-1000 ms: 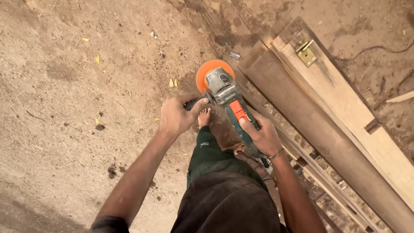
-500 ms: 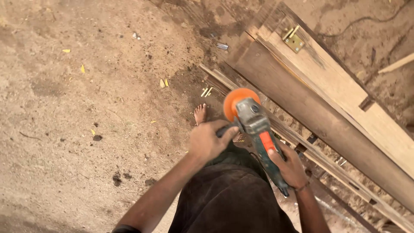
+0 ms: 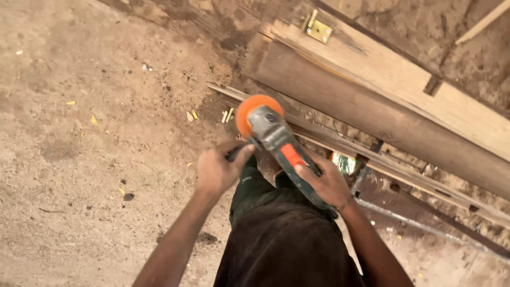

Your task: Smooth long wooden beams using an angle grinder equipped with a sanding disc.

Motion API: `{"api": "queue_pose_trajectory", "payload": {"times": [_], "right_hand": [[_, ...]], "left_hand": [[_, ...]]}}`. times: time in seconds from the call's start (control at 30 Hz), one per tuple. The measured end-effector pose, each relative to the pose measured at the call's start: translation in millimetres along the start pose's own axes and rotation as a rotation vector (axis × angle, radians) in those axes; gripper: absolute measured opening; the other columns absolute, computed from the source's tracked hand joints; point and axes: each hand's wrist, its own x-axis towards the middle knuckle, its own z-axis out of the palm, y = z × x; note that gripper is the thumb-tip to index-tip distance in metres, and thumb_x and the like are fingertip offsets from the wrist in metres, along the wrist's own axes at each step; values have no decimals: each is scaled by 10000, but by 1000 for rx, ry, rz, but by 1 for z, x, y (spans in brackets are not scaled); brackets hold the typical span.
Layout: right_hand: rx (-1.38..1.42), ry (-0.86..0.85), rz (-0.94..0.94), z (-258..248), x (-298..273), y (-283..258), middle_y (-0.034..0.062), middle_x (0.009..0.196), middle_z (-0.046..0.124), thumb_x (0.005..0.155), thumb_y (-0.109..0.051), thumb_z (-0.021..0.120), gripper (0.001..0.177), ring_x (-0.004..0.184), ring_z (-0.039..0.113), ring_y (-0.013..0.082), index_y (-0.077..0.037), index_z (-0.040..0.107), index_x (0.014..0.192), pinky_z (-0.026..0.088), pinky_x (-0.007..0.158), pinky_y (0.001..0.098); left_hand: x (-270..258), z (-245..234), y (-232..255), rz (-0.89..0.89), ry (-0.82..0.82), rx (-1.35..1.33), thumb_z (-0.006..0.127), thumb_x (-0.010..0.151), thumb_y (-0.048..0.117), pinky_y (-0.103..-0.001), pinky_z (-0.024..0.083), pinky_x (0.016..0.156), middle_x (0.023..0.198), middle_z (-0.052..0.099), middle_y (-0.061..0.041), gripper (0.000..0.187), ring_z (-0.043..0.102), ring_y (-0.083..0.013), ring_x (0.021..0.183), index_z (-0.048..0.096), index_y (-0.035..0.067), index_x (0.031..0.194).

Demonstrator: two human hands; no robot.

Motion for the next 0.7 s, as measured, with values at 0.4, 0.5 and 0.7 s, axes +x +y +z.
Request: {"api": "queue_pose_trajectory", "payload": {"times": [0.4,0.5,0.7], "right_hand": [[71,196,263,-63,-124,71,119,1237,735,935,-384,648,621,1097,669,178,-35,571,1442,514,955,347],[86,214,369,-76,-144,87,130,1154,766,943,-382,640,580,1035,685,183,-46,627,1416,540,917,351],[95,283,377,-99,-182,115,109,1190,758,938,-351,654,577,1058,680,168,-54,595,1429,527,923,341]], "left_hand": [[-38,109,59,184,-146,-18,730,893,461,-354,542,534,626,723,-73,375,691,-198,535,816,103,969],[-42,132,72,191,-210,-8,720,897,457,-339,549,540,653,738,-59,388,699,-184,531,806,88,976],[-55,185,89,205,-288,5,723,903,456,-330,556,550,681,759,-57,388,716,-166,556,804,92,1010]]}}
